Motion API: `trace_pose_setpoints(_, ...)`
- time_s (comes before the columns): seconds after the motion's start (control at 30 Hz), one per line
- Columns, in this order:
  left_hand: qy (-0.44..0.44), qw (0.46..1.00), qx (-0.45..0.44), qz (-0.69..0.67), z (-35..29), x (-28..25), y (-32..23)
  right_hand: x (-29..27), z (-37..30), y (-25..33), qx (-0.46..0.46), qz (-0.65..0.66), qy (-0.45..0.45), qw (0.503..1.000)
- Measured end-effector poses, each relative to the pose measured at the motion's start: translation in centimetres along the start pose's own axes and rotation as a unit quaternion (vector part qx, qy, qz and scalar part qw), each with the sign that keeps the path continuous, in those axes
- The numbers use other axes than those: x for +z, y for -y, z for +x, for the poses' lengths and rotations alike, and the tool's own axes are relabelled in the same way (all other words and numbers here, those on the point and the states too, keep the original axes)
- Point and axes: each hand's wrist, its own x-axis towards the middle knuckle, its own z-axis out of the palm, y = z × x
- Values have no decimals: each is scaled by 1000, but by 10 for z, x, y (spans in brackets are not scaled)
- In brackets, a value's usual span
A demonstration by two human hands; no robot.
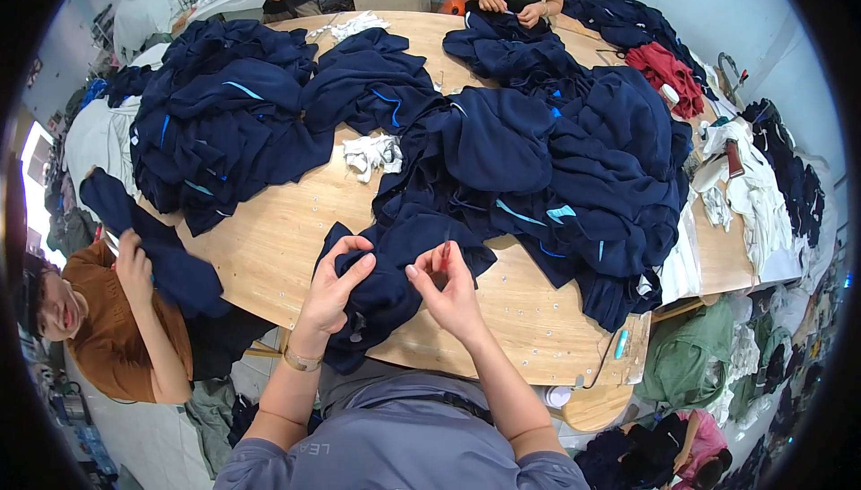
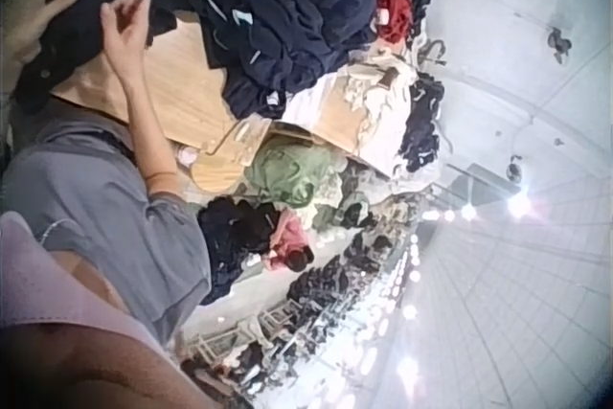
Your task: Trim loose threads from navy blue jackets using a small pair of snips.
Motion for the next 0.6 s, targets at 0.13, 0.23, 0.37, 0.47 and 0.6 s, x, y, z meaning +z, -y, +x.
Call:
trace_pose_setpoints(0.13,-16,998,45,47,-1,-3,-1,1,-9,11,-71,-280,-2,957)
trace_pose_setpoints(0.23,-21,996,62,66,-2,0,-4,0,-13,12,-112,-415,-3,903)
trace_pose_setpoints(0.37,-21,990,92,101,-2,2,-5,-2,-12,10,-233,-511,2,827)
trace_pose_setpoints(0.47,-24,985,113,127,-3,4,-5,-2,-12,11,-255,-543,8,800)
trace_pose_setpoints(0.6,-25,977,133,164,-3,4,-5,-2,-11,12,-264,-555,11,789)
